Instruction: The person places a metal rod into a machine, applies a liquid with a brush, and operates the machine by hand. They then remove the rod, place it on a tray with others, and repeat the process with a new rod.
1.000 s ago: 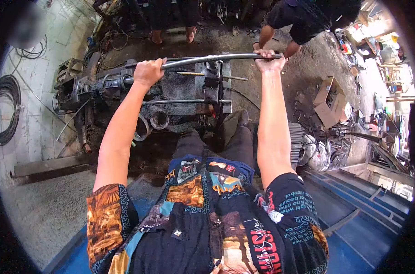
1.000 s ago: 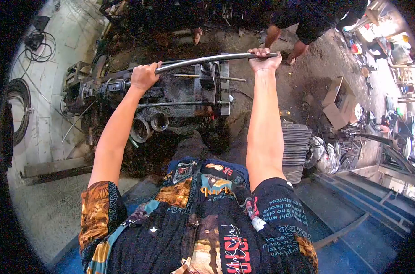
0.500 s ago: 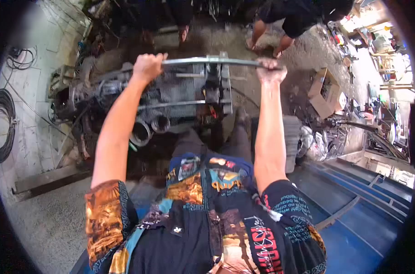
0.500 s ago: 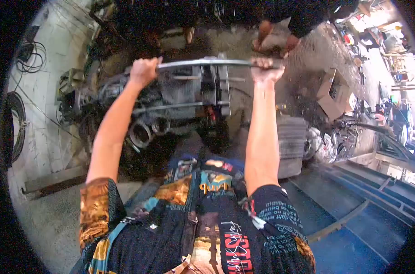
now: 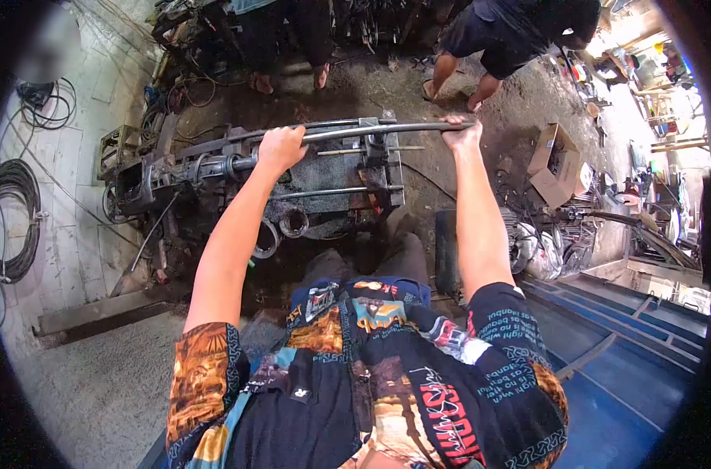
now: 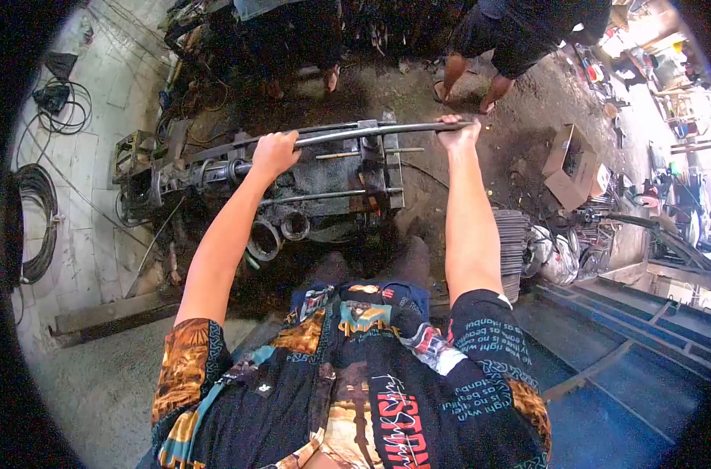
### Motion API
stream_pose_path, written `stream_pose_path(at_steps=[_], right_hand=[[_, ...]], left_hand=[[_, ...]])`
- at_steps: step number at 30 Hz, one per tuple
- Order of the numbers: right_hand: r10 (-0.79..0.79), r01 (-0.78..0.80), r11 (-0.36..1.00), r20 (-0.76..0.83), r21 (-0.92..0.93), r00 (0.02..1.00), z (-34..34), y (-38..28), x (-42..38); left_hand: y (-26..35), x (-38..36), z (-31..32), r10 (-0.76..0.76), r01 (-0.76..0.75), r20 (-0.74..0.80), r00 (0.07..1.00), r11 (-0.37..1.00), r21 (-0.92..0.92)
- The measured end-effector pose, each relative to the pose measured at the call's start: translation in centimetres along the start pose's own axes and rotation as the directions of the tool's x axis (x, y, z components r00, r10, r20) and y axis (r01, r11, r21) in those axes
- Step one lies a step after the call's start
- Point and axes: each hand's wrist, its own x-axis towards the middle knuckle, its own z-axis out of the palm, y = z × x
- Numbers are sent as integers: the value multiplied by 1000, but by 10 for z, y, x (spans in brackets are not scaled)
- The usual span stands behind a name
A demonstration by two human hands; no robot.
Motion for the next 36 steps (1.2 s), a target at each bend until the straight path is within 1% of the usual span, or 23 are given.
stream_pose_path(at_steps=[1, 2, 4, 5, 6, 8, 10, 12, 14, 16, 18, 19, 21, 22, 24, 25, 26, 28, 29, 30, 32, 33, 36], right_hand=[[-7, 7, 1000, -109, 3, 994, 1, -1, -6], [-1, 2, 1000, -117, 8, 993, -4, 1, -14], [-124, 4, 920, -281, -392, 952, -8, 10, -61], [-134, 33, 882, -182, -470, 974, -32, 13, -66], [-133, 71, 838, -76, -541, 988, -68, 20, -60], [111, -59, 724, 32, -687, 993, -165, 22, -44], [69, -233, 682, -256, -694, 964, -195, 37, -78], [68, -272, 502, -276, -821, 959, -222, 44, -96], [37, -296, 488, -320, -821, 947, -231, 58, -109], [80, -292, 341, -282, -894, 956, -220, 65, -123], [155, -201, 304, -159, -931, 975, -229, 81, -118], [168, -203, 291, -159, -935, 973, -228, 86, -117], [233, -138, -19, -139, -990, 963, -221, 101, -109], [242, -136, -27, -138, -990, 960, -219, 109, -106], [272, -30, -284, -110, -958, 956, -216, 127, -97], [242, 4, -391, -99, -920, 965, -216, 138, -91], [234, 0, -389, -98, -921, 967, -219, 149, -90], [-18, 140, -560, 181, -817, 983, -213, 177, -99], [-79, -17, -551, 32, -834, 996, -205, 188, -103], [-90, -32, -546, 20, -837, 996, -200, 199, -106], [-304, -130, -539, 48, -832, 952, -193, 221, -108], [-368, -177, -549, 46, -817, 929, -197, 232, -101], [-461, -259, -491, -4, -832, 887, -199, 252, -83]], left_hand=[[4, -3, -5, 17, -21, -68, 998, 998, -54], [8, -5, -10, 31, -45, -135, 990, 993, -106], [17, -16, -34, 43, -51, -80, 996, 995, -90], [19, -26, -38, 45, -78, -275, 960, 991, -109], [20, -34, -42, 41, -107, -463, 885, 987, -118], [29, -62, -40, -90, -8, -513, 853, 983, -186], [40, -94, -20, -222, 121, -519, 825, 968, -221], [49, -123, 0, -296, 183, -484, 823, 946, -267], [58, -146, 17, -391, 281, -381, 838, 907, -312], [64, -160, 27, -423, 315, -335, 842, 889, -331], [66, -169, 32, -450, 340, -319, 834, 874, -346], [68, -171, 31, -467, 349, -313, 827, 863, -364], [67, -172, 28, -473, 358, -317, 822, 862, -359], [65, -174, 27, -464, 351, -317, 827, 867, -353], [58, -177, 28, -452, 335, -337, 826, 874, -352], [54, -178, 28, -461, 340, -313, 830, 864, -371], [49, -176, 27, -466, 342, -289, 836, 855, -390], [44, -175, 22, -449, 326, -277, 850, 859, -394], [39, -176, 20, -423, 294, -255, 870, 859, -420], [31, -177, 21, -394, 263, -233, 889, 857, -443], [11, -184, 30, -358, 223, -243, 902, 865, -449], [5, -187, 30, -356, 228, -204, 912, 854, -468], [-16, -199, 26, -329, 210, -157, 931, 836, -507]])
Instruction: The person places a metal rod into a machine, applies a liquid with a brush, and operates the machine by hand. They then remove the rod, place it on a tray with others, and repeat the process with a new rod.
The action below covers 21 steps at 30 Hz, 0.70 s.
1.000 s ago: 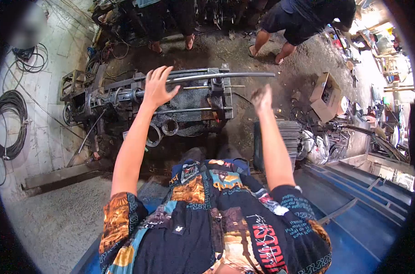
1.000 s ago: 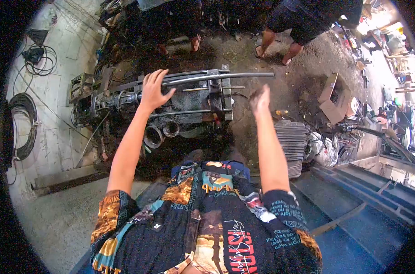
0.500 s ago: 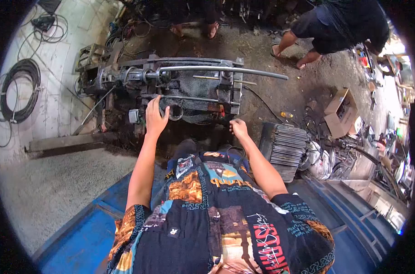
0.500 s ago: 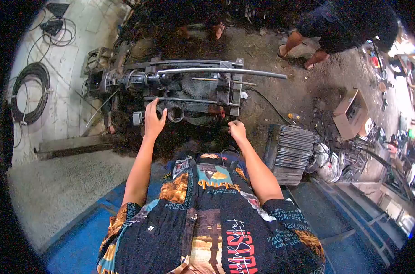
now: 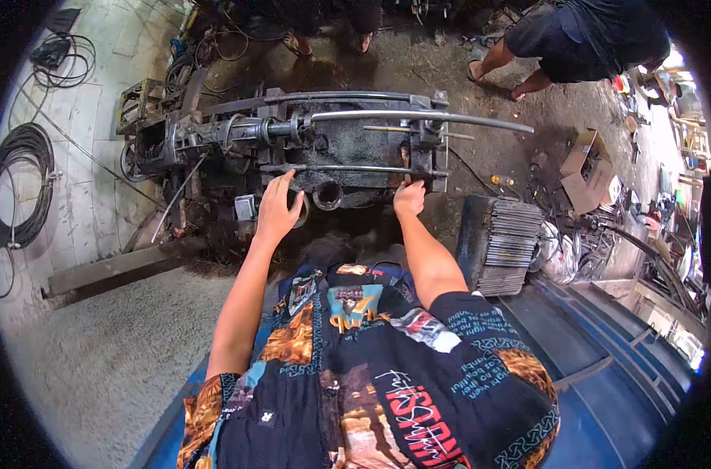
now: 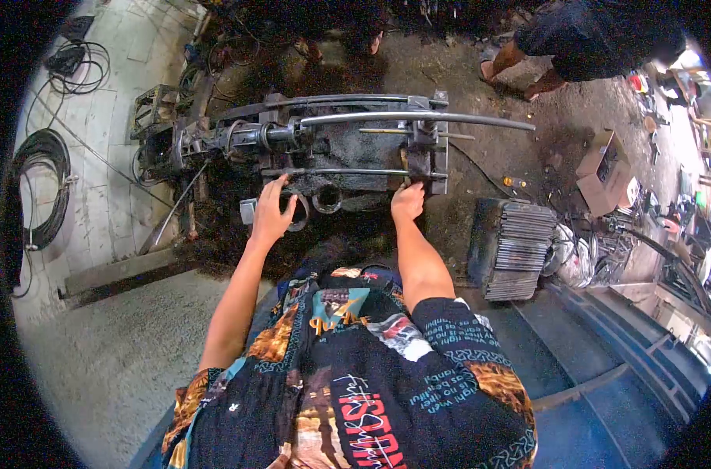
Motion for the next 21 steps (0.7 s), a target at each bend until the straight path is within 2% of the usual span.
stream_pose_path(at_steps=[2, 4, 5, 6, 8, 11, 12, 15, 16, 17, 18, 21], right_hand=[[-37, 37, 999, -59, -5, 998, 7, -2, 3], [-237, 235, 971, 48, 54, 970, -1, -5, -6], [-197, 193, 980, 114, 42, 974, -6, -7, -13], [-187, 184, 982, 105, 39, 977, -7, -6, -22], [-50, 41, 993, 84, 108, 995, -16, 2, -41], [-144, 139, 989, 179, 42, 973, -39, 11, -78], [-192, 189, 981, 210, 36, 959, -55, -3, -96], [-328, 303, 939, 169, 161, 929, -86, -63, -132], [-370, 343, 916, 104, 211, 923, -90, -84, -136], [-488, 474, 851, 8, 226, 873, -76, -90, -127], [-526, 525, 832, -45, 180, 849, -73, -104, -120], [-529, 529, 843, -28, 96, 848, -61, -131, -103]], left_hand=[[-19, -3, -7, 30, -29, 34, 999, 999, -32], [-35, -7, -14, 53, -51, 39, 998, 998, -47], [-44, -9, -17, 38, -35, 47, 998, 997, -62], [-51, -10, -21, 24, -20, 55, 998, 997, -78], [-62, -12, -26, 35, -29, 64, 997, 996, -86], [-73, -10, -30, 38, -35, 28, 999, 995, -92], [-76, -8, -30, 46, -43, 28, 999, 994, -103], [-82, -6, -27, 21, -14, 37, 999, 987, -159], [-80, -6, -28, 26, -20, 37, 999, 985, -169], [-78, -5, -29, 27, -20, 45, 999, 987, -158], [-77, -4, -29, 30, -23, 51, 998, 989, -144], [-75, -4, -29, 51, -46, 31, 998, 988, -150]])
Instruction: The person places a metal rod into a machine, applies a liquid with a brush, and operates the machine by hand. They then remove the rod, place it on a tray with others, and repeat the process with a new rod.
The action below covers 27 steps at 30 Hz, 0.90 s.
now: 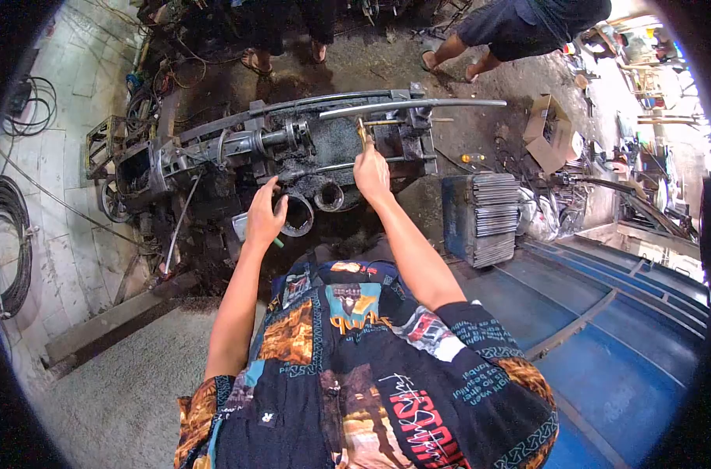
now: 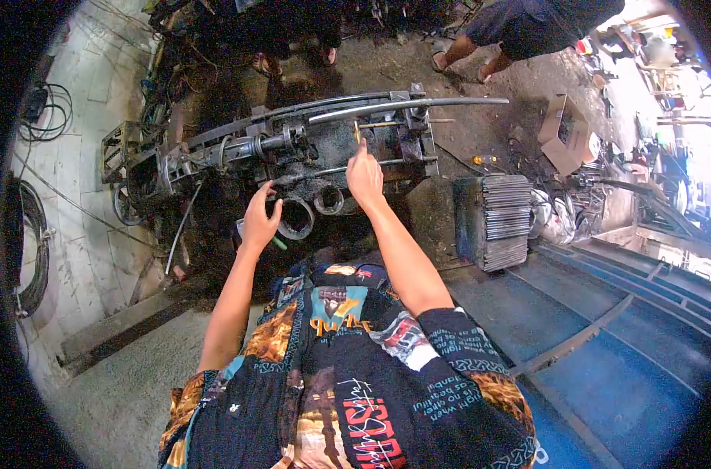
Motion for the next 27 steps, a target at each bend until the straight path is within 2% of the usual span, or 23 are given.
stream_pose_path(at_steps=[2, 6, 8, 9, 12, 15, 17, 20, 21, 23, 24, 27], right_hand=[[-20, 22, 995, 22, -101, 1000, 5, -3, 4], [-9, 16, 992, 54, -128, 998, 14, 8, -14], [122, -94, 985, 195, -145, 973, 20, 16, -20], [122, -94, 985, 196, -145, 973, 17, 12, -20], [-14, 17, 995, 32, -96, 999, -5, -18, -13], [-6, 14, 988, 53, -154, 999, -1, -13, 3], [31, -13, 985, 102, -171, 994, 2, -6, 0], [51, -8, 978, 206, -206, 977, -2, -6, -8], [52, -8, 978, 207, -206, 977, -8, -12, -8], [-37, 45, 989, 59, -142, 998, -14, -22, -2], [-47, 52, 990, 41, -129, 998, -10, -21, 6], [-9, 24, 986, 87, -166, 996, -9, -17, 15]], left_hand=[[1, -2, 0, 12, -12, -2, 1000, 1000, 4], [-5, -7, -1, -11, 11, 13, 1000, 1000, -29], [-11, -8, -1, 4, -4, -4, 1000, 999, -35], [-13, -8, 1, 4, -4, -3, 1000, 999, -34], [-15, -10, 1, 9, -9, -4, 1000, 1000, -16], [-9, -6, 1, 24, -24, 1, 1000, 1000, 0], [-7, -6, -1, -26, 28, 49, 998, 999, -41], [-5, -6, -3, -16, 16, 7, 1000, 1000, -19], [-5, -6, -3, -16, 17, 7, 1000, 1000, -19], [-5, -7, -5, 43, -43, -34, 999, 999, -1], [-6, -8, -6, 42, -42, -30, 999, 999, 2], [-5, -8, -6, 71, -71, -26, 997, 997, 1]])
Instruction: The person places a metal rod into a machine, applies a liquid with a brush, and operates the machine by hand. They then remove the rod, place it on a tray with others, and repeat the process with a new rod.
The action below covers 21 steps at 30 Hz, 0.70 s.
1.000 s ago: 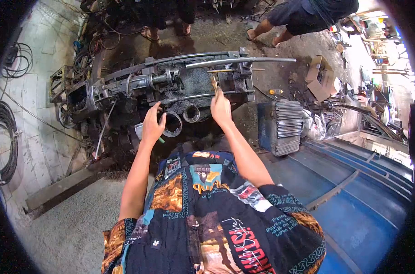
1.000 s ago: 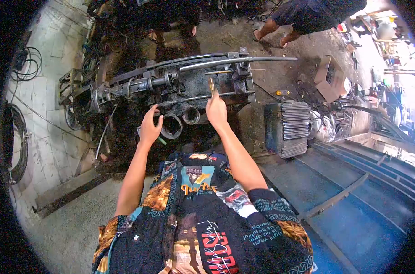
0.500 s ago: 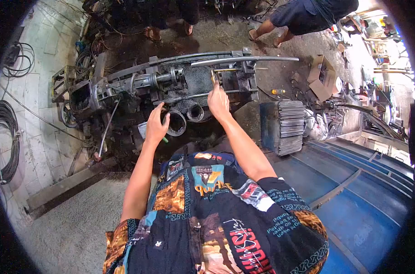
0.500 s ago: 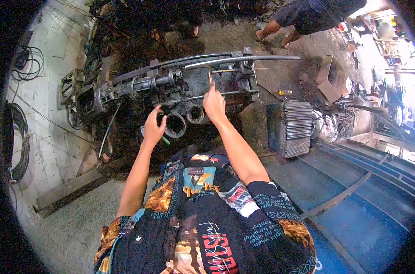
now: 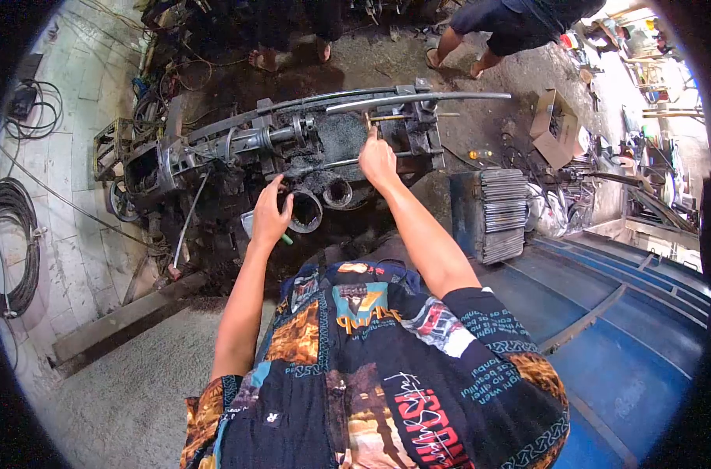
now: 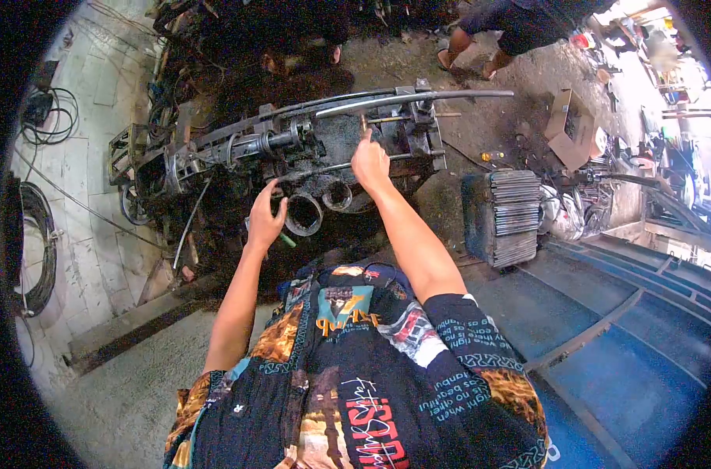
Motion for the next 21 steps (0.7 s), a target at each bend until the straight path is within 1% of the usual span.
stream_pose_path(at_steps=[2, 4, 5, 6, 8, 9, 10, 12, 14, 16, 17, 18, 19, 20, 21], right_hand=[[-1, 1, 1000, -15, -6, 1000, -6, -1, -8], [-56, 58, 998, 86, -23, 995, -14, -4, -18], [-23, 23, 1000, 89, 2, 996, -18, -8, -21], [-23, 23, 1000, 91, 2, 996, -19, -12, -20], [-57, 61, 997, -86, 41, 995, -18, -17, -12], [-5, 6, 1000, -75, 14, 997, -15, -18, -3], [2, 0, 1000, -78, 16, 997, -8, -12, 3], [70, -69, 997, 34, -19, 997, -5, -7, 9], [76, -77, 997, 40, 5, 996, -15, -4, -6], [133, -140, 966, 45, 216, 990, -34, -6, -35], [162, -168, 945, 43, 280, 986, -15, 20, -43], [180, -183, 925, 38, 333, 983, -12, 37, -56], [255, -279, 903, 115, 328, 960, -12, 54, -68], [318, -351, 881, 152, 316, 936, -11, 71, -82], [403, -487, 807, 292, 333, 867, -2, 98, -89]], left_hand=[[3, 1, -2, -31, 31, 6, 999, 999, -11], [3, 0, -2, -34, 34, 2, 999, 999, -4], [3, -1, -2, -38, 38, 0, 999, 999, 2], [2, -3, -2, -39, 39, 2, 999, 999, 2], [1, -6, -2, -31, 31, 12, 999, 999, 31], [0, -8, -1, -28, 28, 17, 999, 999, 31], [-1, -8, -1, -7, 7, 11, 1000, 999, 38], [1, -5, -1, 26, -26, 5, 1000, 999, 42], [6, -5, -5, -42, 43, 31, 999, 999, -11], [5, -4, -4, -38, 38, 22, 999, 999, -9], [4, -4, -3, -37, 37, 12, 999, 999, -5], [3, -4, -1, -37, 37, 10, 999, 999, -12], [1, -4, 0, -30, 30, 4, 1000, 999, -25], [-1, -5, 3, -24, 24, -1, 1000, 999, -38], [0, -6, 5, -33, 33, 0, 999, 999, -17]])
